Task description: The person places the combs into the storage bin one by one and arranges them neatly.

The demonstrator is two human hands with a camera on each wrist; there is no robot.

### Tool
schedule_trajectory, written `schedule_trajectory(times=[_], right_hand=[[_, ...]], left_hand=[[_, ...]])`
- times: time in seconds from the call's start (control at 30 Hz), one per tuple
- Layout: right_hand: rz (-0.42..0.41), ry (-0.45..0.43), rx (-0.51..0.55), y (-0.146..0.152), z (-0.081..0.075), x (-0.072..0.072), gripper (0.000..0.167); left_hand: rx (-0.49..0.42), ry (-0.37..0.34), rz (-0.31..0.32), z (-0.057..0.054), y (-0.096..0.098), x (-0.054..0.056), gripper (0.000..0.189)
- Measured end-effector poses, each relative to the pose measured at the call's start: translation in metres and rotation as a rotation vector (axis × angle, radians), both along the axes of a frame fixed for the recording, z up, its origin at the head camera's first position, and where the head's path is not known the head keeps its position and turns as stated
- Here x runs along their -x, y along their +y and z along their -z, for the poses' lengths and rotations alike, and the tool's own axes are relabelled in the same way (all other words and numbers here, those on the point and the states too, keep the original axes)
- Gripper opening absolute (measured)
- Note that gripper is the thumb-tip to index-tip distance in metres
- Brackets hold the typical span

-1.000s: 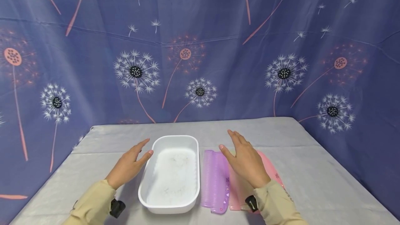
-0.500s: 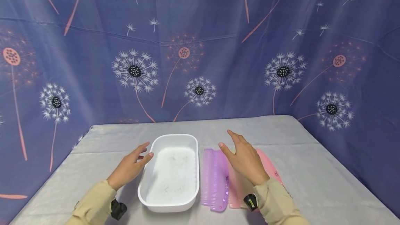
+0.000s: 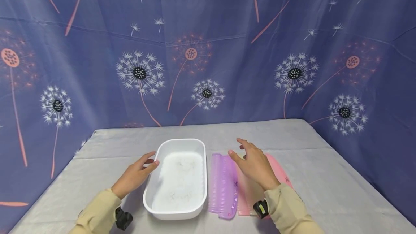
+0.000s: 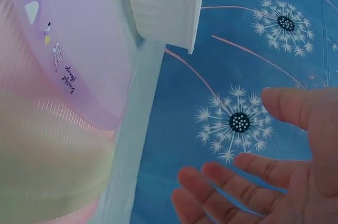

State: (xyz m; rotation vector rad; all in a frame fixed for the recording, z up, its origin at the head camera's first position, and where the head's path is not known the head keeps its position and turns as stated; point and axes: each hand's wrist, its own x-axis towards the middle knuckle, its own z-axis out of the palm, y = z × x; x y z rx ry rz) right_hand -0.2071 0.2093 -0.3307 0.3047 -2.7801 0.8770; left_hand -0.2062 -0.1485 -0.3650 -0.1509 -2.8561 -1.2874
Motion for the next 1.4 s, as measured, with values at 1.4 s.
schedule_trajectory(times=[1.4], right_hand=[[0.021, -0.258, -0.039, -0.010, 0.024, 0.008, 0.070]], left_hand=[[0.004, -0.025, -0.004, 0.015, -0.001, -0.004, 0.048]])
